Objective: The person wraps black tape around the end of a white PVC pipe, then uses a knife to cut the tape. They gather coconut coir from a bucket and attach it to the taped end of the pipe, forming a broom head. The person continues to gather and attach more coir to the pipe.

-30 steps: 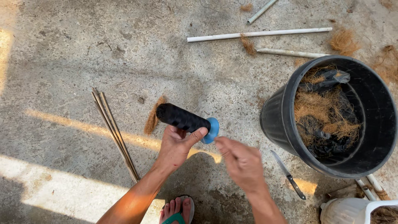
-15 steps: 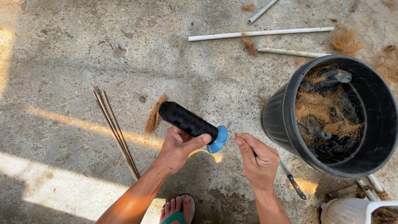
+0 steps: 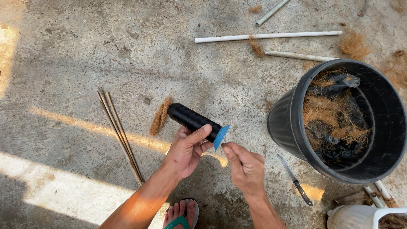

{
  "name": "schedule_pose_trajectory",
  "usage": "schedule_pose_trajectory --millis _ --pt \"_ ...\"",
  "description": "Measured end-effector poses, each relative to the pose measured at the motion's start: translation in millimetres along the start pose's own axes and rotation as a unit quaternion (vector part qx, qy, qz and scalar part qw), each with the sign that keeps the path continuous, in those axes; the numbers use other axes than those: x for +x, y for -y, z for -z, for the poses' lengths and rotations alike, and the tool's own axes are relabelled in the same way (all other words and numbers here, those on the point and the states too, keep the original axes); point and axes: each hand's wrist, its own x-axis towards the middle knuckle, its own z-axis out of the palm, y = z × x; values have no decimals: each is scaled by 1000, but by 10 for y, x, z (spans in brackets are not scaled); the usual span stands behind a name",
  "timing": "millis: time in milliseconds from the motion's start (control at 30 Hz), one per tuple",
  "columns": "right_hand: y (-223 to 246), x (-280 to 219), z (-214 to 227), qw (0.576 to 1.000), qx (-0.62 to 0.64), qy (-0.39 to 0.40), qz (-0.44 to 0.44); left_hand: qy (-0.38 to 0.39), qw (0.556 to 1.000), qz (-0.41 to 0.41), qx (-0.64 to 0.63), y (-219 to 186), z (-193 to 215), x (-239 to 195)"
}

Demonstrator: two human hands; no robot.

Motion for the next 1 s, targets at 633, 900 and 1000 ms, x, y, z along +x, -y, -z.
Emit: schedule_pose_trajectory --millis 633,900,1000 --pt "51 122 -78 992 -106 44 47 -33 806 -284 518 36 -264 -196" --pt "-437 -82 -80 968 121 -29 -220 85 751 -277 593 90 -467 -315" --pt "-940 -349 -7 966 86 -144 -194 163 774 -287 540 142 -470 -569"
